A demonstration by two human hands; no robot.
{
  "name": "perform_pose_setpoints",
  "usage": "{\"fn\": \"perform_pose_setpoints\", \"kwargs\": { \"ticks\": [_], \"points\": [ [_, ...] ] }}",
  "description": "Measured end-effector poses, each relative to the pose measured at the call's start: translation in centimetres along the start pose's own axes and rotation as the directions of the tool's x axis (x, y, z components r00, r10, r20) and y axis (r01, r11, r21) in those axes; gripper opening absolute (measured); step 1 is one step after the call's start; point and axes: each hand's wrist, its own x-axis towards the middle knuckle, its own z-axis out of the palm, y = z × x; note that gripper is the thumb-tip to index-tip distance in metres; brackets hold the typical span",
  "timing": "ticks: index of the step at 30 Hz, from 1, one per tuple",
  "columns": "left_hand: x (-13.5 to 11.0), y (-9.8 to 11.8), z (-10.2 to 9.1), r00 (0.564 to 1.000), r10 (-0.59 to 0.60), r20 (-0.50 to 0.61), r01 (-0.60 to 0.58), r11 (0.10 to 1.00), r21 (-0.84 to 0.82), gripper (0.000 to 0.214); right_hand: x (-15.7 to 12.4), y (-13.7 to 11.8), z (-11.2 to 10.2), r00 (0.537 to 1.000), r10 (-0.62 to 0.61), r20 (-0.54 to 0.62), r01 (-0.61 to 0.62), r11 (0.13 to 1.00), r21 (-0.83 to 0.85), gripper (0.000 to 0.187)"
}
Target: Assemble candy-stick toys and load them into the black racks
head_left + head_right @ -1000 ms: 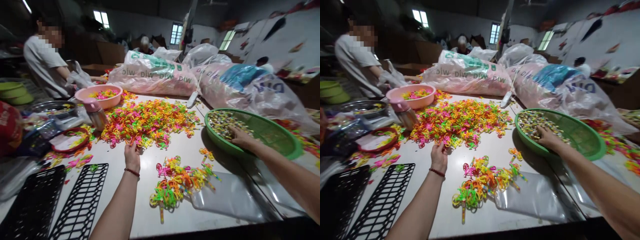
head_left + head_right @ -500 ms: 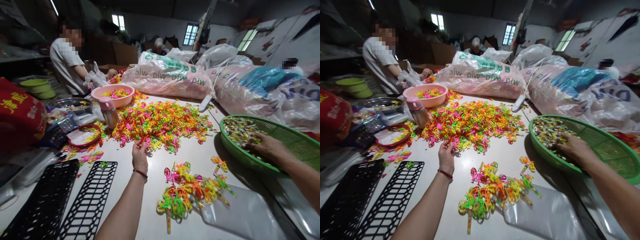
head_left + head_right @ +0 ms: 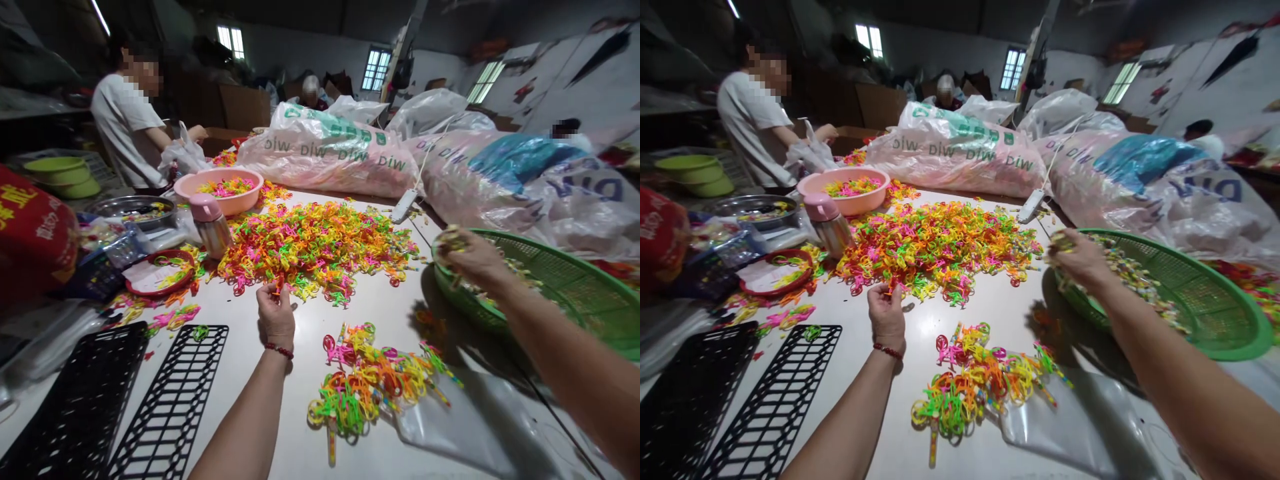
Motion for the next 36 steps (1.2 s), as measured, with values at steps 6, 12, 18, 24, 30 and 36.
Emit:
{"fn": "perform_pose_setpoints", "kwargs": {
  "ticks": [6, 12, 18, 24, 30, 36],
  "points": [
    [0.3, 0.0, 0.4, 0.976, -0.097, 0.197, 0.151, 0.948, -0.281, 0.035, -4.4, -4.9, 10.6, 0.92, -0.148, 0.362, 0.179, 0.982, -0.053, 0.028],
    [0.2, 1.1, 0.4, 0.905, -0.177, 0.388, 0.338, 0.853, -0.399, 0.034, -4.6, -4.5, 14.9, 0.914, -0.13, 0.384, 0.184, 0.977, -0.107, 0.028],
    [-0.7, 1.7, 0.6, 0.824, -0.243, 0.512, 0.431, 0.855, -0.288, 0.034, -4.0, -4.4, 14.0, 0.932, -0.043, 0.36, 0.116, 0.976, -0.184, 0.029],
    [-1.0, 2.1, 0.6, 0.75, -0.257, 0.61, 0.469, 0.856, -0.217, 0.04, -4.7, -4.8, 13.6, 0.903, -0.116, 0.415, 0.193, 0.97, -0.15, 0.017],
    [-0.9, 1.6, 0.5, 0.74, -0.253, 0.623, 0.485, 0.843, -0.234, 0.037, -5.1, -5.3, 13.4, 0.902, -0.13, 0.412, 0.19, 0.976, -0.109, 0.016],
    [-0.9, 1.4, 0.5, 0.731, -0.249, 0.636, 0.489, 0.841, -0.233, 0.035, -5.4, -6.0, 12.7, 0.943, -0.099, 0.317, 0.079, 0.994, 0.074, 0.01]
  ]
}}
